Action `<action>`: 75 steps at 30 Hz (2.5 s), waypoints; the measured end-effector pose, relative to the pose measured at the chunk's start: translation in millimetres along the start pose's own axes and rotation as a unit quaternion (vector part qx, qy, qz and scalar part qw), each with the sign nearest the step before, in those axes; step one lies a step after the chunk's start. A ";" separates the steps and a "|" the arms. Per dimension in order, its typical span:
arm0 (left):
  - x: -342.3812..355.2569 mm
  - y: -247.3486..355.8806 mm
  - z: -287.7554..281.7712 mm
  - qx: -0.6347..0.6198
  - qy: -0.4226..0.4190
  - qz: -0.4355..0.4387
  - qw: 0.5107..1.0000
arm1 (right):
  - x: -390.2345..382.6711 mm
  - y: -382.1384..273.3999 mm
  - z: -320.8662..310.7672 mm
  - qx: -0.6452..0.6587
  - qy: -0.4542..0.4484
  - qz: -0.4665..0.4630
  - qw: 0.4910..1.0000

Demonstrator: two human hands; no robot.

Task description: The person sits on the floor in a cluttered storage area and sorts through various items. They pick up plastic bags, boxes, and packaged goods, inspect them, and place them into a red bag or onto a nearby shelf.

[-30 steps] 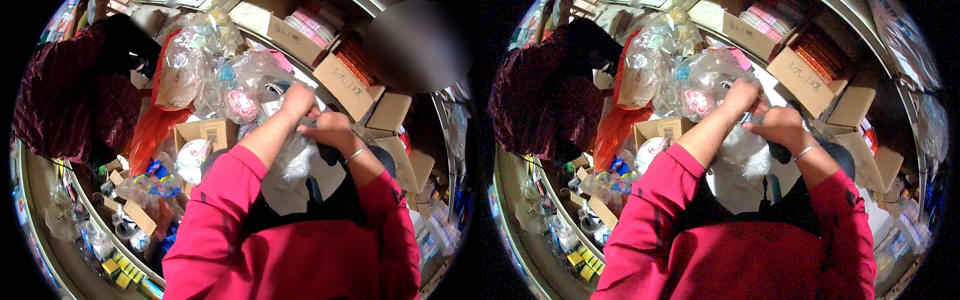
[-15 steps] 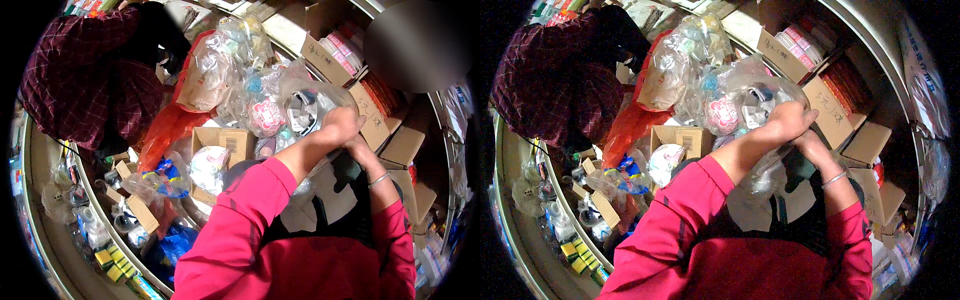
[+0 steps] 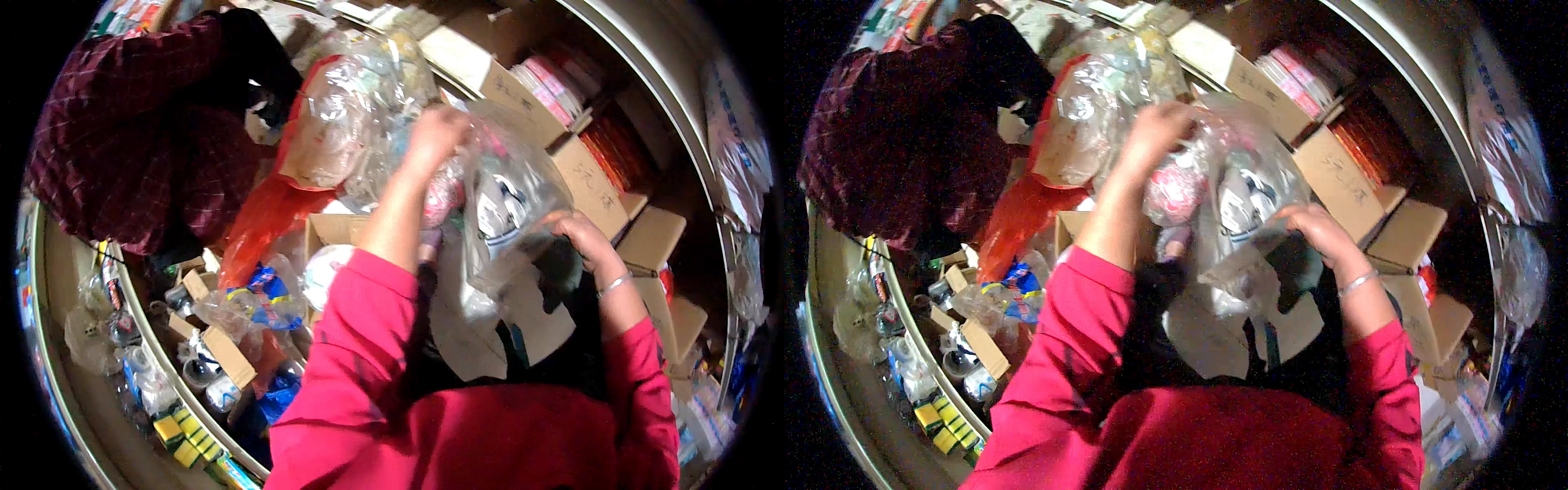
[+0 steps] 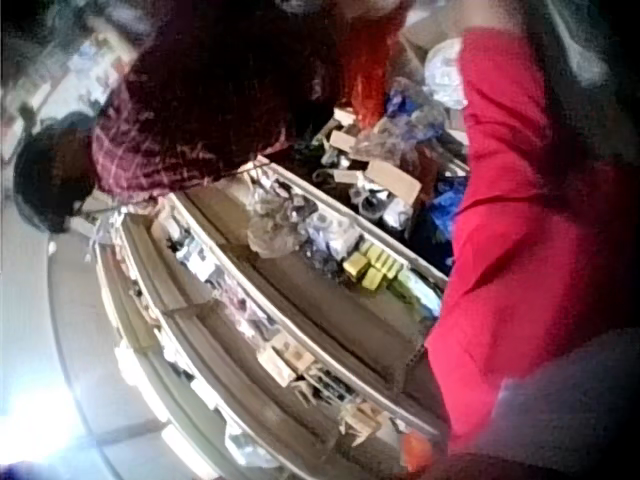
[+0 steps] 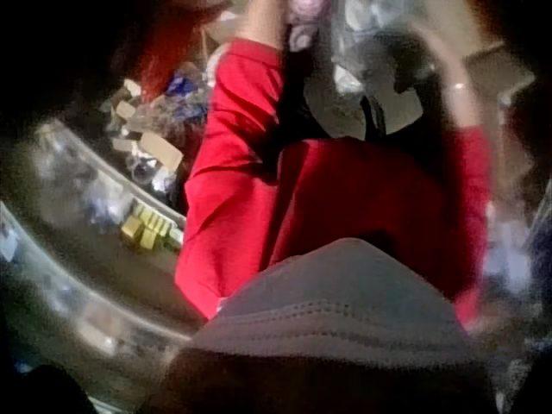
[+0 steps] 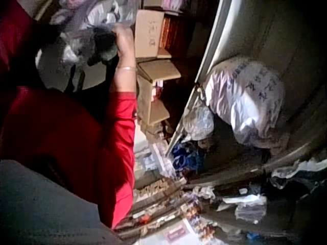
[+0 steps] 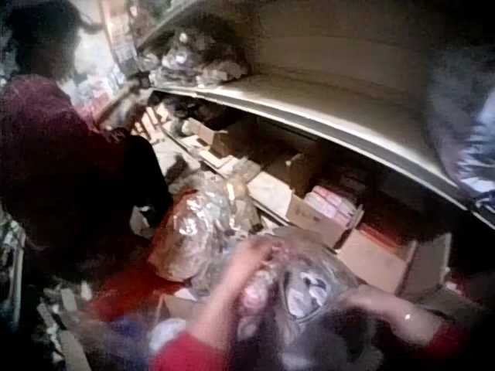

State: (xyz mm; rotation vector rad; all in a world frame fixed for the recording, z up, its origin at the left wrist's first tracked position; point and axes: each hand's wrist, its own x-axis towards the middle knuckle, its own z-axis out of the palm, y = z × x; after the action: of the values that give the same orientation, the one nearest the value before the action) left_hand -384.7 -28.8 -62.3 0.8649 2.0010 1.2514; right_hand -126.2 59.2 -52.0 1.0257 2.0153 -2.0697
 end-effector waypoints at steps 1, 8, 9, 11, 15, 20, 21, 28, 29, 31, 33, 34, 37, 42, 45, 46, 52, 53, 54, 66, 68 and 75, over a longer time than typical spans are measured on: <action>7.9 -8.1 -12.6 -0.013 0.008 -0.093 0.996 | -1.9 -2.0 -2.0 0.005 -0.004 0.029 1.000; 6.3 -35.1 -48.4 -0.225 0.096 -0.216 0.945 | 3.9 11.6 -10.8 -0.112 -0.097 -0.037 0.988; 7.9 -38.1 -51.2 -0.246 0.102 -0.220 0.938 | 4.1 11.3 -9.4 -0.127 -0.099 -0.055 0.985; 9.5 -45.0 -52.4 -0.262 0.116 -0.230 0.930 | 6.7 14.5 -8.9 -0.118 -0.094 -0.044 0.988; 15.9 -75.4 -59.0 -0.257 0.145 -0.259 0.919 | 13.5 19.2 -6.9 -0.116 -0.064 -0.004 0.991; 32.1 -152.9 -83.8 -0.312 0.208 -0.296 0.878 | 19.1 19.3 -4.3 -0.219 -0.061 -0.104 0.968; 40.6 -157.6 -81.4 -0.310 0.245 -0.332 0.856 | 20.9 16.4 -4.6 -0.210 -0.071 -0.112 0.969; 67.2 -196.4 -89.2 -0.135 0.385 -0.103 0.907 | 13.7 -9.3 3.2 -0.107 -0.002 0.003 0.994; 76.5 -200.6 -95.6 -0.073 0.372 -0.140 0.915 | 18.9 -6.4 0.6 -0.117 -0.007 -0.011 0.993; 88.0 -205.4 -93.4 -0.001 0.348 -0.189 0.918 | 20.9 6.2 1.4 -0.086 0.006 -0.006 0.996; 88.9 -199.1 -88.5 0.120 0.354 -0.213 0.903 | 22.6 5.8 1.4 -0.116 -0.033 0.027 0.992; 93.6 -214.4 -89.4 0.046 0.324 -0.196 0.925 | 24.2 2.4 2.1 -0.130 -0.052 0.040 0.989; 100.5 -232.6 -89.5 -0.085 0.264 -0.160 0.947 | 19.8 -7.5 9.9 -0.059 -0.030 0.045 0.997; 98.6 -192.9 -80.2 -0.216 0.239 -0.203 0.925 | 18.7 -9.1 10.5 -0.063 -0.006 0.056 0.996; 97.0 -194.3 -89.7 -0.280 0.272 -0.146 0.909 | 18.3 -7.0 9.5 -0.060 -0.015 0.061 0.996; 97.8 -201.3 -100.2 -0.281 0.280 -0.143 0.907 | 18.4 -11.3 9.1 -0.064 -0.025 0.064 0.996; 102.6 -186.2 -97.6 -0.282 0.293 -0.166 0.898 | 15.4 -5.5 6.4 -0.048 -0.031 0.032 0.998; 105.5 -189.5 -96.5 -0.254 0.292 -0.162 0.908 | 14.7 -8.1 6.9 -0.047 -0.029 0.030 0.998; 105.7 -199.2 -101.5 -0.225 0.298 -0.158 0.914 | 13.9 -12.0 8.2 -0.023 -0.034 0.031 0.999; 95.2 -176.4 -85.1 -0.064 0.337 -0.136 0.929 | 10.8 -15.7 6.2 0.002 -0.038 0.064 0.997; 102.5 -190.8 -99.7 -0.144 0.310 -0.132 0.930 | 10.7 -10.2 5.9 -0.012 -0.033 0.064 0.997; 98.9 -156.2 -76.5 0.394 0.402 0.117 0.818 | 7.4 -7.6 2.9 0.019 -0.024 0.092 0.995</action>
State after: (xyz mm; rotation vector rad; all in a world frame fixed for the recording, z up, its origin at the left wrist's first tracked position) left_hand -534.8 -42.9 -193.9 1.0709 3.3215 0.9573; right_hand -136.9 60.4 -49.5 1.1109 1.7919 -2.0238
